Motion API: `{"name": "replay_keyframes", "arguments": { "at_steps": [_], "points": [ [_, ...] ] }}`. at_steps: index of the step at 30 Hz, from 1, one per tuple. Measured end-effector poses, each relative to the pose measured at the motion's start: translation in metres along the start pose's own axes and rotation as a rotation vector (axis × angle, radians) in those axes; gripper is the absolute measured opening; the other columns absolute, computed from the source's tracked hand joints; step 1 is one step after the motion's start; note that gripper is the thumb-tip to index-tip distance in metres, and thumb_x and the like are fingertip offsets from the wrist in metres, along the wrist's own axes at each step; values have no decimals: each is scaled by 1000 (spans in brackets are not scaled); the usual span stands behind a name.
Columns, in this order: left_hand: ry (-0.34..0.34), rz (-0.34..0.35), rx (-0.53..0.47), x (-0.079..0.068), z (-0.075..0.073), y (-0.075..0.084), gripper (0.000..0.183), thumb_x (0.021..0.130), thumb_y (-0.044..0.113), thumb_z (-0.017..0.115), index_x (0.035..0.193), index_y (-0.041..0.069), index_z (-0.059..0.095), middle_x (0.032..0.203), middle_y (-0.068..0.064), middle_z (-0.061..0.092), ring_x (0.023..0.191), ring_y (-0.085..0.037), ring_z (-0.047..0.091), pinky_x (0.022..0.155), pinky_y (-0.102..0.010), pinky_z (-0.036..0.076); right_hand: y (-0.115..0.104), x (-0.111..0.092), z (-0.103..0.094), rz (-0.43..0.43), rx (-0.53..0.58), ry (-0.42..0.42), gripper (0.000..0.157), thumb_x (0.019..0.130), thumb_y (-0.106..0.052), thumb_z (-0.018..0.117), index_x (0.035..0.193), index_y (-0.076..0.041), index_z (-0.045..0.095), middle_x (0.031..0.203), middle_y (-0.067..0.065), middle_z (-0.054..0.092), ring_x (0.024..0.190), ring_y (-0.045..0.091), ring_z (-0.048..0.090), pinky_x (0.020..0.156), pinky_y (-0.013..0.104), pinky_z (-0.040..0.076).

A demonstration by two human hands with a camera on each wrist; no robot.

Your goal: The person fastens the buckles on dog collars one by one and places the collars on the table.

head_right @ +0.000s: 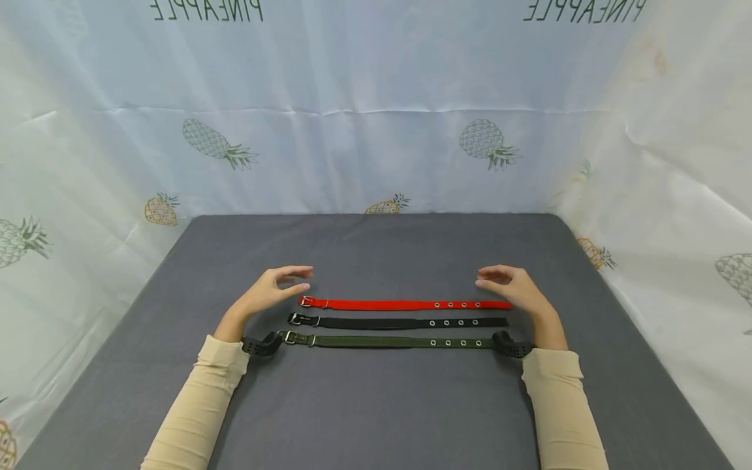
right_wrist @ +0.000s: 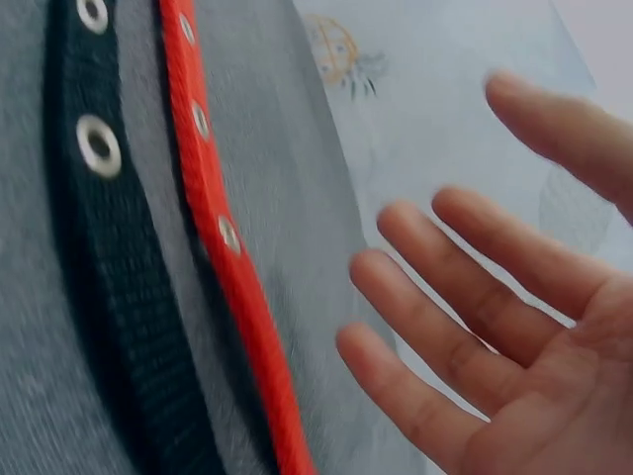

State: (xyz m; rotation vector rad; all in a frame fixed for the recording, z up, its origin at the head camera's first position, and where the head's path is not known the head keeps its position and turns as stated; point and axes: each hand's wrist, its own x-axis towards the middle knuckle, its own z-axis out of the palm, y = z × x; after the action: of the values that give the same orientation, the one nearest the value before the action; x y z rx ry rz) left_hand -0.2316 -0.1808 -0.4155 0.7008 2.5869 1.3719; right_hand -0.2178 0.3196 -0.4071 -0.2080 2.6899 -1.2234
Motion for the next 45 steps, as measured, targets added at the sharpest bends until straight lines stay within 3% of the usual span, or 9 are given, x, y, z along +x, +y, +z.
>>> {"name": "replay_keyframes", "arguments": {
  "at_steps": [4, 5, 11, 21, 27, 32, 41, 45],
  "points": [
    [-50, -21, -41, 2, 3, -10, 46, 93, 14, 64, 134, -3, 53, 130, -23, 61, 118, -38, 58, 99, -49, 49, 12, 0, -4, 5, 89, -50, 57, 93, -29, 64, 135, 6, 49, 104, -25, 64, 91, -18, 58, 84, 13, 51],
    [-59, -27, -40, 2, 4, -12, 45, 93, 14, 64, 134, -3, 54, 129, -23, 62, 117, -38, 59, 97, -48, 50, 15, 0, -4, 4, 107, -60, 56, 93, -27, 65, 135, 7, 49, 104, -23, 66, 91, -17, 59, 81, 9, 49],
    [-73, -62, -20, 1, 7, -19, 42, 91, 17, 67, 128, 0, 60, 126, -21, 64, 116, -35, 60, 98, -47, 50, 29, -1, -3, 2, 135, -101, 56, 91, -22, 68, 133, 10, 50, 103, -25, 65, 90, -14, 61, 79, 16, 54],
    [-70, -91, 10, 5, 10, -27, 37, 81, 18, 78, 114, 3, 69, 110, -17, 71, 93, -15, 62, 81, -21, 49, 44, 0, -8, -69, 113, -146, 41, 87, -10, 70, 120, 12, 59, 95, -25, 66, 81, -2, 63, 73, 17, 53],
    [-65, -87, 43, 5, 11, -29, 35, 79, 18, 80, 111, 5, 71, 109, -15, 71, 93, -17, 61, 80, -22, 48, 48, 2, -4, -150, 64, -131, 31, 86, -9, 71, 112, 6, 65, 87, -20, 66, 76, 1, 60, 69, 18, 50],
    [-62, -85, 60, 4, 12, -27, 30, 79, 16, 80, 106, 7, 74, 108, -13, 71, 96, -18, 61, 82, -24, 48, 49, 3, 0, -202, 32, -141, 25, 86, -9, 71, 107, 4, 68, 92, -21, 65, 79, -1, 58, 68, 18, 49],
    [-52, -95, 112, 6, 13, -26, 25, 79, 14, 79, 103, 7, 75, 104, -12, 70, 88, -14, 56, 76, -22, 46, 41, 6, -1, -118, -87, -121, 26, 81, -15, 76, 101, 1, 72, 89, 3, 69, 70, -1, 51, 63, 19, 45],
    [-45, -103, 138, 5, 13, -27, 22, 79, 13, 78, 100, 7, 75, 101, -11, 71, 84, -12, 55, 73, -21, 46, 41, 7, 1, -116, -103, -108, 21, 82, -14, 76, 98, -1, 73, 84, -2, 68, 67, -1, 48, 62, 19, 42]
  ]
}}
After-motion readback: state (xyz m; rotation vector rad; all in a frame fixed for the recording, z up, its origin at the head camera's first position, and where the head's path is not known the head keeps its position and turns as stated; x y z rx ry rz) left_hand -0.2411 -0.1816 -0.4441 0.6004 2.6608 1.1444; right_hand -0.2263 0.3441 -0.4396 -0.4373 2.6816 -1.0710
